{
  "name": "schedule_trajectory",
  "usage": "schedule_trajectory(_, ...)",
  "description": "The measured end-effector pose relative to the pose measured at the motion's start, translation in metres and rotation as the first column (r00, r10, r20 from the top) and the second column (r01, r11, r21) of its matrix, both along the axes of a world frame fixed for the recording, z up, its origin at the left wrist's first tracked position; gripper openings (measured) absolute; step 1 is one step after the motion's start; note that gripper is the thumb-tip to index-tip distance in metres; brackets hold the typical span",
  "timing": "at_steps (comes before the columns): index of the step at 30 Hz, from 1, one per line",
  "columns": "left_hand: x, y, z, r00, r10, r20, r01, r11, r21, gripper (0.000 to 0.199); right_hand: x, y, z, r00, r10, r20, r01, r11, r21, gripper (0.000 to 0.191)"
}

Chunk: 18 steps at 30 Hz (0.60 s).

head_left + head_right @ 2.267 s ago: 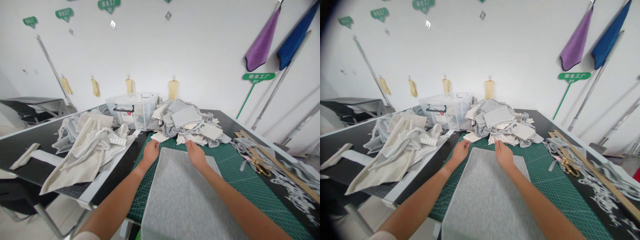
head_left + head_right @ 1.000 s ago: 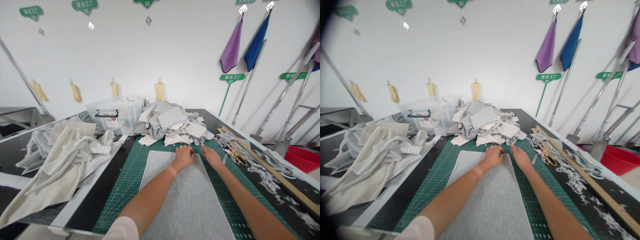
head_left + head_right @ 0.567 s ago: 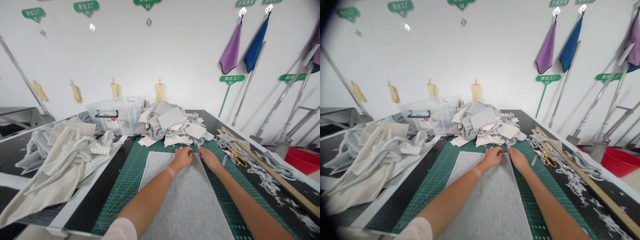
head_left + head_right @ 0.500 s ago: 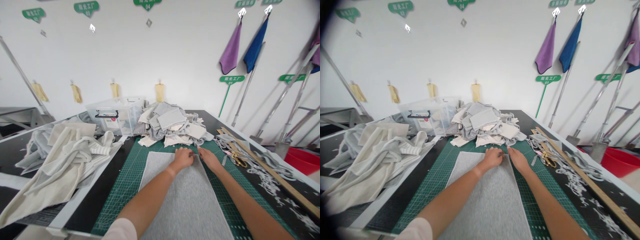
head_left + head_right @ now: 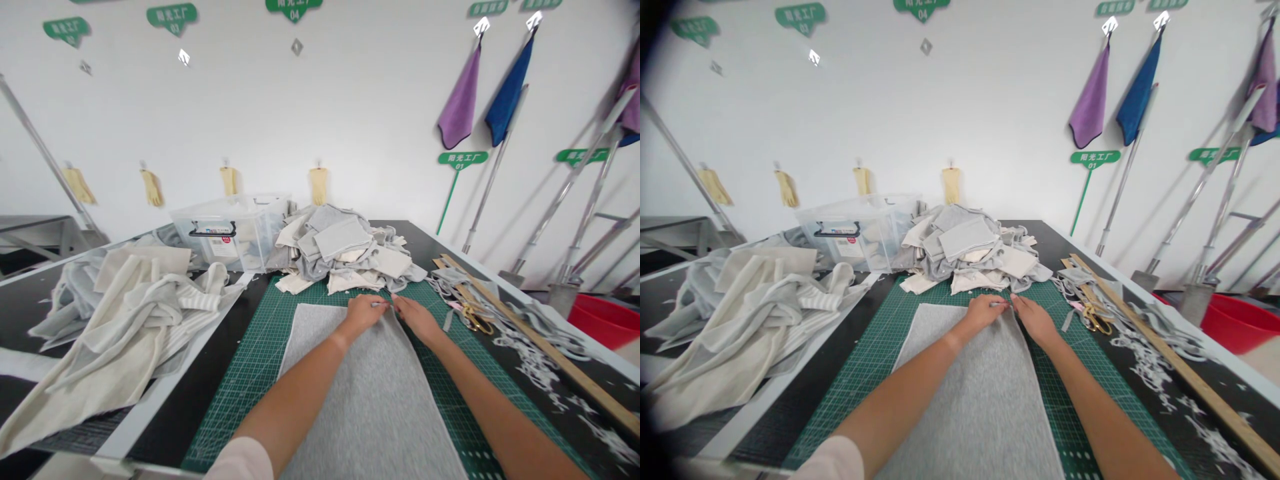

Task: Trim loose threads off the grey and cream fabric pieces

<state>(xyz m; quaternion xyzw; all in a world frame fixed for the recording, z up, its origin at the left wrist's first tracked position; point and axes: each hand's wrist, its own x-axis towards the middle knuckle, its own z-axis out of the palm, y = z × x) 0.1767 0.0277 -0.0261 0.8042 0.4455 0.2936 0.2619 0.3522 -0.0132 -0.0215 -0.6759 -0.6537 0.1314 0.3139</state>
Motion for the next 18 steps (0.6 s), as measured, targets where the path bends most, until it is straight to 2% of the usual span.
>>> schedule_trajectory(3, 0.001, 0.003, -0.003, 1.000, 0.013, -0.005, -0.013, 1.000, -0.003, 0.028, 0.003, 0.002, -0.002, 0.996, 0.042, -0.081, -0.045, 0.998, -0.042, 0.053)
schedule_trajectory(8, 0.003, 0.010, -0.009, 0.995, 0.037, 0.093, -0.033, 0.999, -0.042, 0.033, 0.005, 0.003, -0.004, 0.993, 0.033, -0.109, -0.036, 0.999, -0.027, 0.052)
schedule_trajectory(15, -0.001, 0.010, -0.008, 0.992, -0.076, 0.105, 0.085, 0.993, -0.082, 0.030, 0.005, 0.002, -0.004, 0.991, 0.040, -0.124, -0.044, 0.999, -0.030, 0.054)
schedule_trajectory(18, -0.002, 0.010, -0.008, 0.990, -0.073, 0.122, 0.084, 0.993, -0.087, 0.032, 0.005, 0.002, -0.004, 0.991, 0.041, -0.127, -0.046, 0.998, -0.036, 0.054)
